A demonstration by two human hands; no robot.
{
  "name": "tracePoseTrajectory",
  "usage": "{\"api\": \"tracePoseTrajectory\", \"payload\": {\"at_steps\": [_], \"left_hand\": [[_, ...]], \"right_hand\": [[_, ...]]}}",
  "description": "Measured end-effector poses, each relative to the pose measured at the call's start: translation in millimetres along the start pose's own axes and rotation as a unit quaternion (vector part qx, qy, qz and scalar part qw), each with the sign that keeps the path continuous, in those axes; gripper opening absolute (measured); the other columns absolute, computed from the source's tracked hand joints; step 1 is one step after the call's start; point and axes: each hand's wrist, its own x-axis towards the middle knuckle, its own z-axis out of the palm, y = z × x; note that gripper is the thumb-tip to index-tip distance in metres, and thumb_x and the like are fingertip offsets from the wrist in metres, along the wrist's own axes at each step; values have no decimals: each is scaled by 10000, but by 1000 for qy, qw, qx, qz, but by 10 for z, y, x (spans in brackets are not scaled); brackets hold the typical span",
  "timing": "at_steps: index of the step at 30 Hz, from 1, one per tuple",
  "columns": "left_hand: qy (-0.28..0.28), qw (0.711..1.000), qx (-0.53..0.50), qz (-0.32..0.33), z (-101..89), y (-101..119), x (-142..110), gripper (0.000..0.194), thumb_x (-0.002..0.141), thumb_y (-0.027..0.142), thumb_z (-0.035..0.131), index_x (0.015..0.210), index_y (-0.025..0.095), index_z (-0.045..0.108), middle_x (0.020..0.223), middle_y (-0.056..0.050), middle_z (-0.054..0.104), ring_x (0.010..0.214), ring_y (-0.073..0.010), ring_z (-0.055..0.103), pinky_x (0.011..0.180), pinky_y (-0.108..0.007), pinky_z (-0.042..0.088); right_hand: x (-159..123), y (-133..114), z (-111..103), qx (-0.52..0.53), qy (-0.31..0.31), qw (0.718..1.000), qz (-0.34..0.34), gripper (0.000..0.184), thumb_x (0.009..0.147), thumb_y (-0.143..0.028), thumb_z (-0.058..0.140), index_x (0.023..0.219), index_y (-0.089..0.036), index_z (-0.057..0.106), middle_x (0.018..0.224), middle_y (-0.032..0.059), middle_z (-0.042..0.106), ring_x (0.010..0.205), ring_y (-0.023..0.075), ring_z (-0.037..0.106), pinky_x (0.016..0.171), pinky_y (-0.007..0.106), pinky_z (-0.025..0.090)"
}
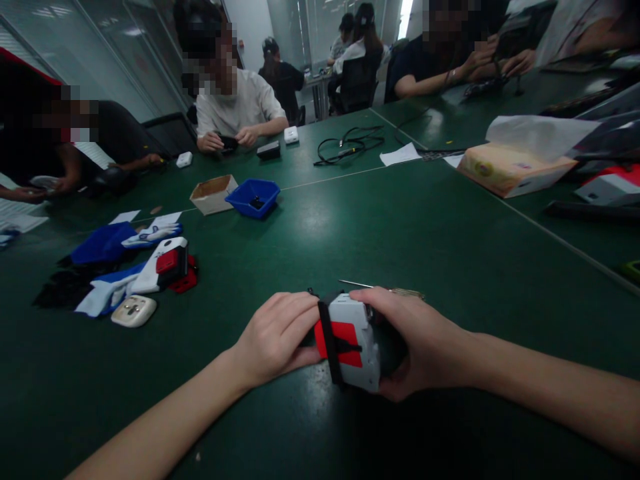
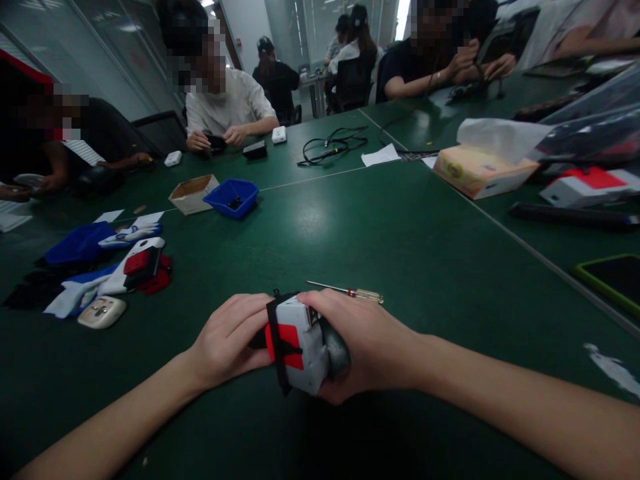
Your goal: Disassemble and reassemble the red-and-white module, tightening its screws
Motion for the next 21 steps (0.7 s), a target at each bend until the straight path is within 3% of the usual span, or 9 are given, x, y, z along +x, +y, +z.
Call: {"api": "tracePoseTrajectory", "payload": {"at_steps": [4,10,14,21], "left_hand": [[13,1000,-1,10,-6,-1,18,418,1002,447,567,1202,81,603,1079,-205,758,1016,-302,748,797,-422,625],[40,999,-16,13,-11,13,46,399,934,465,637,1106,106,624,996,-181,779,922,-298,769,719,-406,611],[49,998,-26,17,-16,17,64,400,933,489,624,1072,114,622,950,-170,781,884,-289,772,684,-394,598],[67,996,-21,47,-36,5,76,495,964,586,559,1103,115,614,909,-165,787,854,-278,783,661,-379,586]], "right_hand": [[7,-8,-15,15,-30,999,0,1032,555,-403,931,1443,-171,460,1307,160,671,1099,317,704,922,397,588],[-7,12,-6,40,-61,997,2,1187,586,-383,937,1573,-159,318,1429,183,596,1233,330,646,1023,402,551],[-22,18,-5,44,-87,995,39,1279,557,-395,969,1608,-177,274,1509,182,530,1320,360,586,1090,438,509],[-1,-23,-36,33,-103,994,30,1209,599,-376,949,1595,-143,303,1497,198,540,1310,360,590,1075,442,519]]}}
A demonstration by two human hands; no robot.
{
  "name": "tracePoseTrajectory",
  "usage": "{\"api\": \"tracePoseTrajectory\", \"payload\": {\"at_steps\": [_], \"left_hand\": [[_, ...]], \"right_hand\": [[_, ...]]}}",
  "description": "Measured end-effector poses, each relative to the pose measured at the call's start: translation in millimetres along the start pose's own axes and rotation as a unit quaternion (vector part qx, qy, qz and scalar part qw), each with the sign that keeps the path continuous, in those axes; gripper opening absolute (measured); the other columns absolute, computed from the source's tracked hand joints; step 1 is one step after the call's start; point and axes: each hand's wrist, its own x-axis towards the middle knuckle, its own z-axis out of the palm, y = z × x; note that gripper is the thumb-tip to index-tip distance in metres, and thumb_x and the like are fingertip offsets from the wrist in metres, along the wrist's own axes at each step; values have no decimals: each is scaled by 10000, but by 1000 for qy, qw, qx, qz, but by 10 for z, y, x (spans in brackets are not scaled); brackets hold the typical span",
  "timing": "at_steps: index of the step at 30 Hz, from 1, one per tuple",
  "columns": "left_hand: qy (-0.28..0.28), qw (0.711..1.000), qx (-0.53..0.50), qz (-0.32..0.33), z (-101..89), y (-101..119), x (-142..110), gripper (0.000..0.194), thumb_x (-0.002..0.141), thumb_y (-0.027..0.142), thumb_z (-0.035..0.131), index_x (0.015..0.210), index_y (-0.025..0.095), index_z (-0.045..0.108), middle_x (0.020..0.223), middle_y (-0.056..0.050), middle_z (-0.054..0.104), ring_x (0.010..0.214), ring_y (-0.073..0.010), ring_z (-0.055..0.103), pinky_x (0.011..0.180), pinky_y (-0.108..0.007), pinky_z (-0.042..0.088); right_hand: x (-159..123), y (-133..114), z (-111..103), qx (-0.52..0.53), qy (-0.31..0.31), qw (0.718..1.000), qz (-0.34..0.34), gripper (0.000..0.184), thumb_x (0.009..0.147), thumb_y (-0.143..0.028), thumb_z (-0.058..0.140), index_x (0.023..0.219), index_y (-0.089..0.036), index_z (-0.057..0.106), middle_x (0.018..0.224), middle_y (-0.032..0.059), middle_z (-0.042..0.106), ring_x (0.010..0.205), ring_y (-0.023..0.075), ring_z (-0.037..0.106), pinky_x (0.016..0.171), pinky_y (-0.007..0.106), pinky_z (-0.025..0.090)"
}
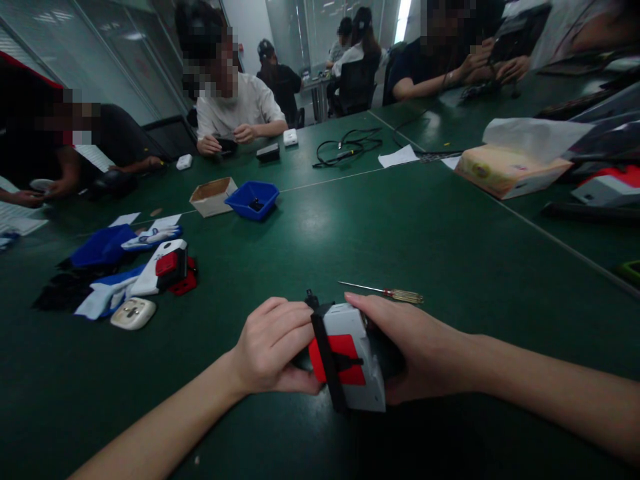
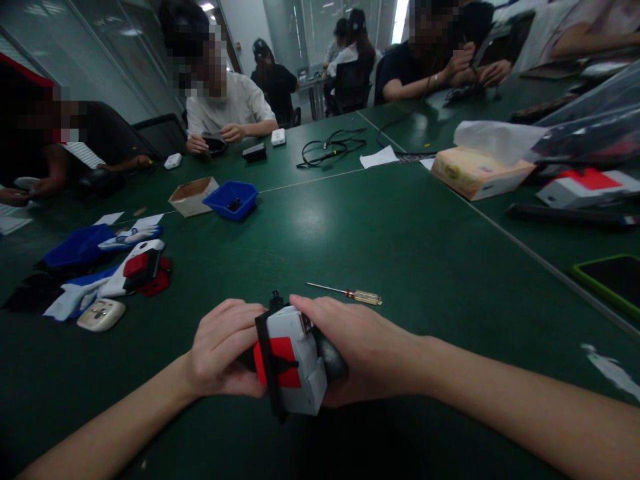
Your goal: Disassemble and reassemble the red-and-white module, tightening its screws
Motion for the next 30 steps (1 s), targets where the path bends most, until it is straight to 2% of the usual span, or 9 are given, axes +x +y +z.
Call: {"api": "tracePoseTrajectory", "payload": {"at_steps": [7,11,15,20,23,26,30], "left_hand": [[2,1000,10,6,-15,16,19,469,964,572,570,1074,119,619,880,-155,789,821,-274,783,633,-369,570],[-8,1000,8,8,-5,9,-24,516,966,612,553,1094,117,624,903,-158,786,851,-288,779,666,-387,575],[-8,1000,-16,-16,5,-5,-35,474,947,555,599,1171,137,607,969,-167,778,900,-288,766,716,-390,591],[-16,998,-46,-46,14,12,1,427,895,379,672,1224,123,576,1014,-177,769,890,-282,763,725,-389,607],[-31,993,-81,-76,44,43,-20,491,903,384,661,1303,127,538,1067,-177,765,922,-282,765,749,-391,612],[-20,989,-118,-89,81,64,-59,547,910,369,655,1379,142,485,1097,-162,762,952,-275,762,774,-384,611],[-4,990,-120,-74,95,59,-73,523,964,443,612,1388,171,468,1080,-143,766,934,-260,763,755,-374,596]], "right_hand": [[31,-46,-30,-11,9,1000,1,1091,606,-372,941,1529,-151,405,1425,180,602,1229,332,643,1020,431,549],[7,-31,-25,-13,16,1000,-12,1091,579,-357,956,1513,-164,428,1415,171,614,1222,324,648,1024,418,545],[-26,-3,0,-18,49,997,-53,1205,605,-356,952,1593,-180,285,1447,169,593,1251,314,639,1023,383,545],[-37,12,13,-35,100,990,-92,1367,574,-324,976,1637,-237,121,1469,154,576,1260,313,639,1025,374,548],[-34,21,16,-31,112,987,-107,1455,521,-300,1000,1638,-276,68,1435,134,604,1215,307,668,994,362,567],[-39,36,22,-13,107,988,-114,1541,452,-313,1027,1636,-295,41,1476,125,574,1250,312,649,1025,359,554],[-50,48,34,12,92,990,-103,1491,505,-347,1014,1642,-283,51,1543,129,512,1331,313,590,1099,366,505]]}}
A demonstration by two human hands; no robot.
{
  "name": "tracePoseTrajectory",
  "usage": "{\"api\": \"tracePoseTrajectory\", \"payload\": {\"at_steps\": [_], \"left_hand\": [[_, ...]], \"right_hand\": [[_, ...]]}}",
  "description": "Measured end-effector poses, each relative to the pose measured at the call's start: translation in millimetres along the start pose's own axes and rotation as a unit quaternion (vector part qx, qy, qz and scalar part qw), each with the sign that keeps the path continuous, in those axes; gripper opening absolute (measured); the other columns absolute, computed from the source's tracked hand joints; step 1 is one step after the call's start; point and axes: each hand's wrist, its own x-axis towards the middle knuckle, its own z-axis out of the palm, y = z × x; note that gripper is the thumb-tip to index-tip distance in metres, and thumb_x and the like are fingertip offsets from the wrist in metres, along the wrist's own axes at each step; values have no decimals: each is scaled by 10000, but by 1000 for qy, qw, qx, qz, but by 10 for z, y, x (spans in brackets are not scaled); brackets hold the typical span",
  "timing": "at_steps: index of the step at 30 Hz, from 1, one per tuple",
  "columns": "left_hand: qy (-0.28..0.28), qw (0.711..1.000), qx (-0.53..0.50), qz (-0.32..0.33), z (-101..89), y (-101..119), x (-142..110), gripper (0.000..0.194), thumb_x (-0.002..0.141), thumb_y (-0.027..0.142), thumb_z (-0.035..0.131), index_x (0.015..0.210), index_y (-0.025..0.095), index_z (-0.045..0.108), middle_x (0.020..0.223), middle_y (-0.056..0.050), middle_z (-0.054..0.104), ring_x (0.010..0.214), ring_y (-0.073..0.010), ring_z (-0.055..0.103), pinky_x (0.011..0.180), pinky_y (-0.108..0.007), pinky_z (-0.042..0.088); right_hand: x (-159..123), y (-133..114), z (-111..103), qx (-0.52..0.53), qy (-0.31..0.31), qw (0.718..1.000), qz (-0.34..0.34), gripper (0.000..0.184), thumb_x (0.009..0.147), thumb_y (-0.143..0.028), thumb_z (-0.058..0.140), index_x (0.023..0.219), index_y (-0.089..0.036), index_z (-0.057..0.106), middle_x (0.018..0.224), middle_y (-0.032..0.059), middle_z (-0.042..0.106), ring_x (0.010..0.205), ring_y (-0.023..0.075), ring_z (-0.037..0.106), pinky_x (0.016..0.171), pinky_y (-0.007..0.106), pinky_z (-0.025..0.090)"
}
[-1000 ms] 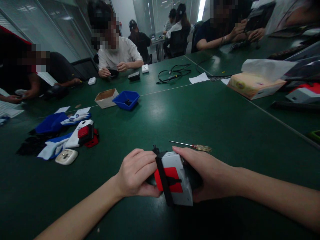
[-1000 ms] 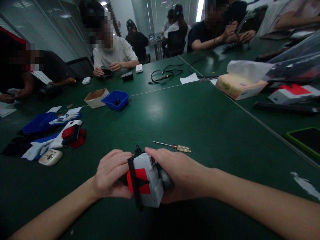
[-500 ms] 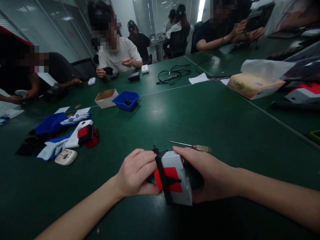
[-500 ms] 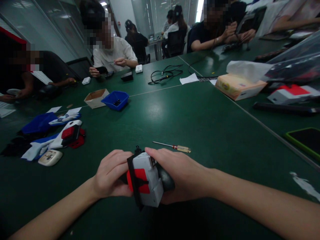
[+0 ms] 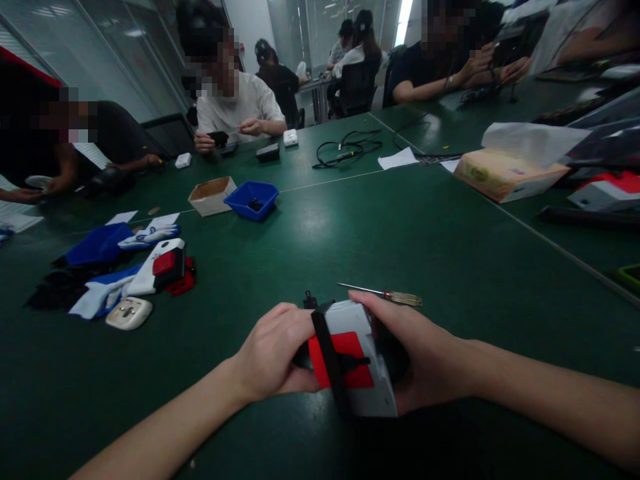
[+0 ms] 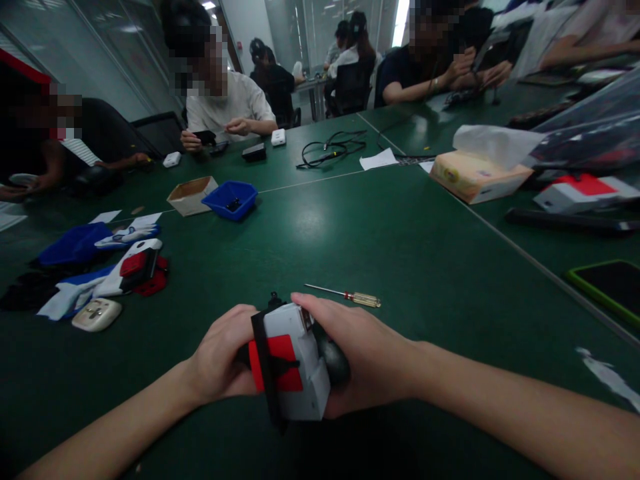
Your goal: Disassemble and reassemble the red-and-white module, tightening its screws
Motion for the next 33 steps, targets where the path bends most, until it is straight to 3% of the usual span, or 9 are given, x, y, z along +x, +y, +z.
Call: {"api": "tracePoseTrajectory", "payload": {"at_steps": [4,7,12,15,19,21,25,29,33], "left_hand": [[8,999,31,15,-24,3,32,483,1000,527,535,1312,159,509,1041,-149,769,894,-257,764,732,-372,589],[13,998,57,22,-39,15,46,480,971,515,572,1268,139,539,1010,-155,768,835,-262,762,703,-375,587],[4,997,80,17,-50,38,76,484,859,447,662,1228,150,561,978,-143,772,821,-269,762,687,-372,590],[-4,996,91,22,-47,53,102,400,871,493,643,1095,172,565,884,-123,762,755,-258,748,648,-364,577],[1,995,95,32,-25,53,90,453,920,638,562,1023,197,547,814,-89,733,773,-252,740,648,-360,562],[4,994,99,36,-17,48,74,435,948,632,536,1014,202,542,806,-80,729,786,-246,741,657,-358,560],[-5,994,102,30,-27,46,73,429,965,622,516,1034,199,545,848,-85,749,804,-243,751,690,-372,559],[-28,996,79,-19,-45,42,96,397,926,477,587,1167,164,550,989,-135,765,882,-268,759,747,-395,570],[-21,998,18,-59,-36,12,80,504,863,373,660,1301,160,527,1107,-150,750,955,-278,747,808,-402,587]], "right_hand": [[9,-4,13,20,4,1000,21,1386,549,-345,994,1627,-267,127,1517,140,529,1328,311,589,1083,367,516],[31,-1,14,17,6,999,34,1318,558,-361,988,1596,-250,184,1477,163,543,1303,323,599,1070,396,523],[59,-5,2,0,17,1000,2,1246,617,-348,952,1584,-223,176,1530,205,450,1427,351,460,1159,472,427],[74,-25,-8,-2,-4,1000,13,1239,643,-328,937,1594,-204,152,1529,219,458,1407,349,485,1151,484,435],[121,-70,-36,7,-18,1000,2,1113,630,-348,940,1527,-186,301,1458,199,536,1350,336,536,1124,463,464],[144,-90,-51,8,-24,1000,9,1068,596,-340,959,1468,-175,364,1420,186,566,1311,316,569,1105,429,486],[144,-78,-48,-3,-15,1000,8,1033,584,-371,964,1425,-177,396,1400,179,579,1290,312,582,1092,424,497],[93,-12,-6,-14,38,999,-2,1118,638,-367,930,1531,-188,281,1474,199,507,1353,321,531,1121,441,472],[87,0,38,-48,86,993,-71,1142,699,-328,870,1600,-187,182,1488,209,478,1377,334,507,1129,440,469]]}}
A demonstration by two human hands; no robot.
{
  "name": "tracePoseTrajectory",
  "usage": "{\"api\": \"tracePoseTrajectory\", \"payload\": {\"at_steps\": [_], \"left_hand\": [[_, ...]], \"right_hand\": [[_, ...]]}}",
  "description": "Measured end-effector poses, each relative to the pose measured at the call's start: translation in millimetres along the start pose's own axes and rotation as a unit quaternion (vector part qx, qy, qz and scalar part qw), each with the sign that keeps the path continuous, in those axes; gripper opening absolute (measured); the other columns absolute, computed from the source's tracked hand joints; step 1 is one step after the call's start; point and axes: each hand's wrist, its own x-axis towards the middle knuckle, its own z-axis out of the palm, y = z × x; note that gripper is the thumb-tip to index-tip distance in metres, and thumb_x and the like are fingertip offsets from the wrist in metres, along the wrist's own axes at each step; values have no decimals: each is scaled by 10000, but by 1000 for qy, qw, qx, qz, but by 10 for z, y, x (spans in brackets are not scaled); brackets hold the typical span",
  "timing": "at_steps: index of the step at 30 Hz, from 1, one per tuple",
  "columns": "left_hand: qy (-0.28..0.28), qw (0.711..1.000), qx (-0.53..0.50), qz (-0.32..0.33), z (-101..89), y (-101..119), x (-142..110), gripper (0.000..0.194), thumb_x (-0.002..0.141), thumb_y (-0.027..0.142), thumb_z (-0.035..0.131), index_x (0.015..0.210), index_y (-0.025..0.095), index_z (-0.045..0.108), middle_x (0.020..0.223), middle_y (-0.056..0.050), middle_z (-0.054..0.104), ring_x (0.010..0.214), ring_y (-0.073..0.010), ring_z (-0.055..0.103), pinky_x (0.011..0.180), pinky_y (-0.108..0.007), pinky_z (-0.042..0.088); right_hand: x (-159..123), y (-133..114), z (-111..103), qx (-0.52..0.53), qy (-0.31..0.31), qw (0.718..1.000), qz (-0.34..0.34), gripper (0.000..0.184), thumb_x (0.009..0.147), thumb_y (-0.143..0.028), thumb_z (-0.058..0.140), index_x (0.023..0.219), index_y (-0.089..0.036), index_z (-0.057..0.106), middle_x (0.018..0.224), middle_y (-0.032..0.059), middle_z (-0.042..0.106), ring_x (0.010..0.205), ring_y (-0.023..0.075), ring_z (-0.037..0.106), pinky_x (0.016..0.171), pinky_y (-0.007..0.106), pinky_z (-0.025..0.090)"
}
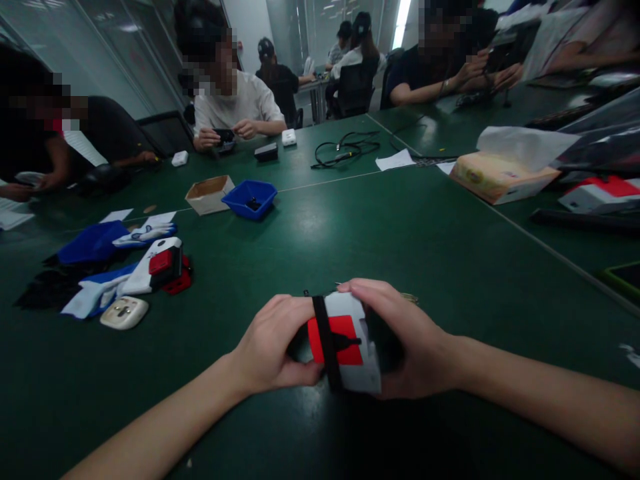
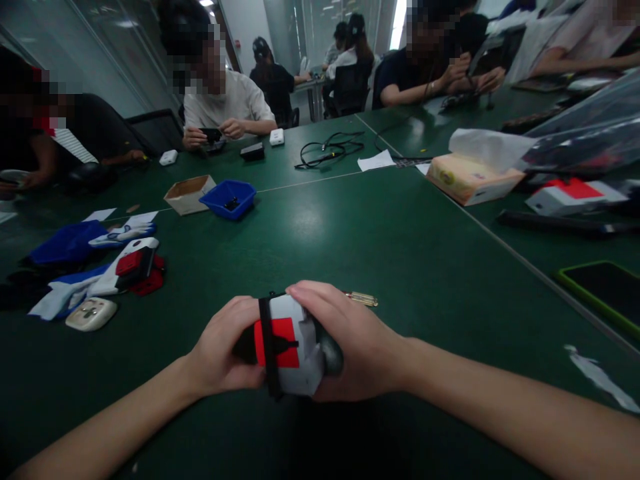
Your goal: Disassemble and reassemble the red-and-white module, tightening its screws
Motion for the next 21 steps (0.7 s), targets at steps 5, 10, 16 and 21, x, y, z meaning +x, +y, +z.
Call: {"api": "tracePoseTrajectory", "payload": {"at_steps": [5,10,16,21], "left_hand": [[7,998,-47,-35,32,46,-38,538,857,299,725,1342,185,523,1144,-141,742,969,-276,747,829,-398,608],[25,966,-189,-173,108,176,-55,599,897,137,627,1465,216,455,1277,-135,705,1038,-252,749,881,-361,634],[18,939,-320,-128,117,201,-84,716,940,151,545,1594,238,267,1420,-173,612,1236,-306,678,1034,-431,589],[96,938,-270,-195,148,181,-108,662,883,255,725,1464,243,409,1313,-152,663,1140,-310,719,953,-435,628]], "right_hand": [[62,-54,70,-50,39,995,-81,1026,837,-374,766,1624,-148,147,1458,234,491,1354,348,528,1099,461,491],[93,-68,107,-120,50,989,-73,949,900,-369,714,1626,-151,142,1478,238,511,1369,366,516,1097,523,477],[145,-85,169,-190,72,974,-101,748,934,-305,669,1570,-169,298,1411,144,621,1443,328,429,1143,515,423],[293,-103,334,-225,43,966,-116,531,949,-175,611,1458,-169,464,1424,121,623,1490,313,369,1172,504,374]]}}
